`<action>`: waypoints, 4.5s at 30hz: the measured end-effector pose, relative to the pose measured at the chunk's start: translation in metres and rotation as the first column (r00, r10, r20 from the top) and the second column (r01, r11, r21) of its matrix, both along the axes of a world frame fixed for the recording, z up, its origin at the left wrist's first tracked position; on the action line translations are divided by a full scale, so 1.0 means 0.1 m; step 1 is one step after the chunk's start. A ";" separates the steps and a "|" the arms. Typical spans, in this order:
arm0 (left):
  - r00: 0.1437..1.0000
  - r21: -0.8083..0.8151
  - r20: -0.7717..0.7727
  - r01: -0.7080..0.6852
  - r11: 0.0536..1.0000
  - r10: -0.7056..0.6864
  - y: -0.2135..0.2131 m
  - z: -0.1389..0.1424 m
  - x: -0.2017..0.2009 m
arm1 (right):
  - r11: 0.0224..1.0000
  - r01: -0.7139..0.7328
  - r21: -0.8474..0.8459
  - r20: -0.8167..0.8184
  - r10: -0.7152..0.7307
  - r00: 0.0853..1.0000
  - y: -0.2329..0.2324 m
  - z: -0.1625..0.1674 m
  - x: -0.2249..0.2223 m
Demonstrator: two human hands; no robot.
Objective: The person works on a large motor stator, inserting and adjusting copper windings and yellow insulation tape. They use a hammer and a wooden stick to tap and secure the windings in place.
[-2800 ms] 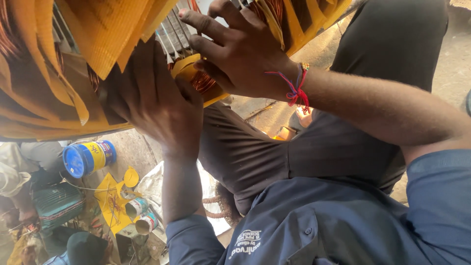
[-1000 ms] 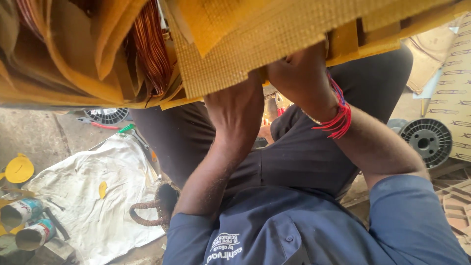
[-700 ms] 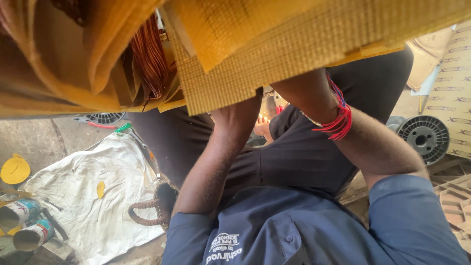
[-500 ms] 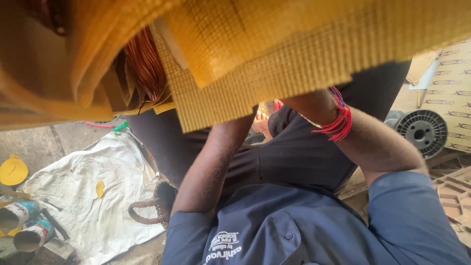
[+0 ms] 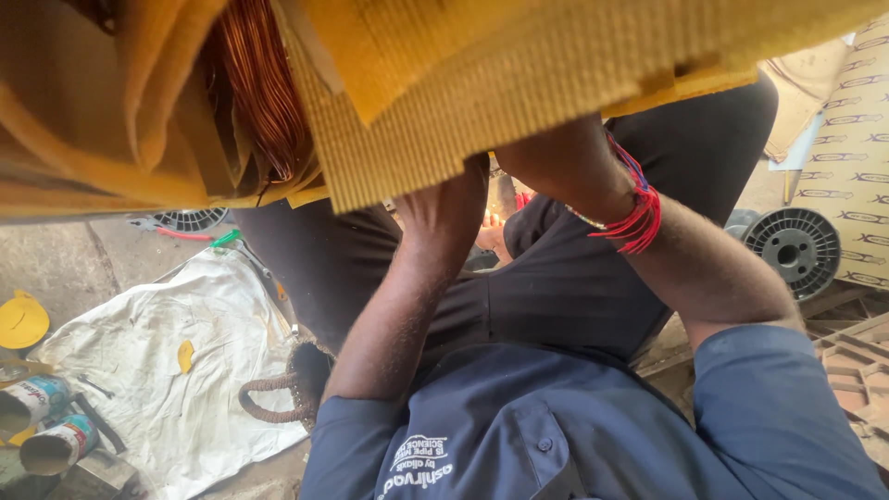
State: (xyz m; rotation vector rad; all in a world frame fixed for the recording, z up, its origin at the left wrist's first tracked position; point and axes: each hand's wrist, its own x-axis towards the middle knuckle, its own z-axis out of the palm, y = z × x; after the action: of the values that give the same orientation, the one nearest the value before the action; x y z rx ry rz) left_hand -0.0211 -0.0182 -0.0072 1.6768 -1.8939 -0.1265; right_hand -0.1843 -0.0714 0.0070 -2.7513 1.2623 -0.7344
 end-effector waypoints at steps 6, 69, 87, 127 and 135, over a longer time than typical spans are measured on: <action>0.999 -0.268 -0.023 -0.050 0.962 0.046 -0.07 0.19 -0.03 | 0.922 -0.201 0.332 0.674 -0.083 0.734 0.05 0.48 0.28; 0.991 -0.291 0.100 -0.058 0.955 0.091 -0.13 0.28 0.00 | 0.988 -0.096 -0.122 0.268 0.126 0.955 0.15 0.65 0.29; 0.958 -0.283 0.275 0.005 0.959 0.077 -0.03 0.24 0.12 | 0.956 -0.099 -0.277 -0.095 0.075 0.993 0.16 0.50 0.22; 0.990 -0.488 0.144 0.064 0.871 0.008 0.02 0.06 0.24 | 0.946 -0.048 -0.321 -0.029 0.040 0.999 0.21 0.40 0.28; 0.991 -0.497 0.131 0.064 0.865 0.002 0.02 0.02 0.25 | 0.955 -0.045 -0.292 -0.013 0.043 0.999 0.22 0.40 0.29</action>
State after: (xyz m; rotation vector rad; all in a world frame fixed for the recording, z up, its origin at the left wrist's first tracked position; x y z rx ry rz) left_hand 0.0040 -0.0158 -0.0053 1.3179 -1.8393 0.4392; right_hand -0.1551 -0.0496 0.0472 -3.0011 1.1738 -0.9830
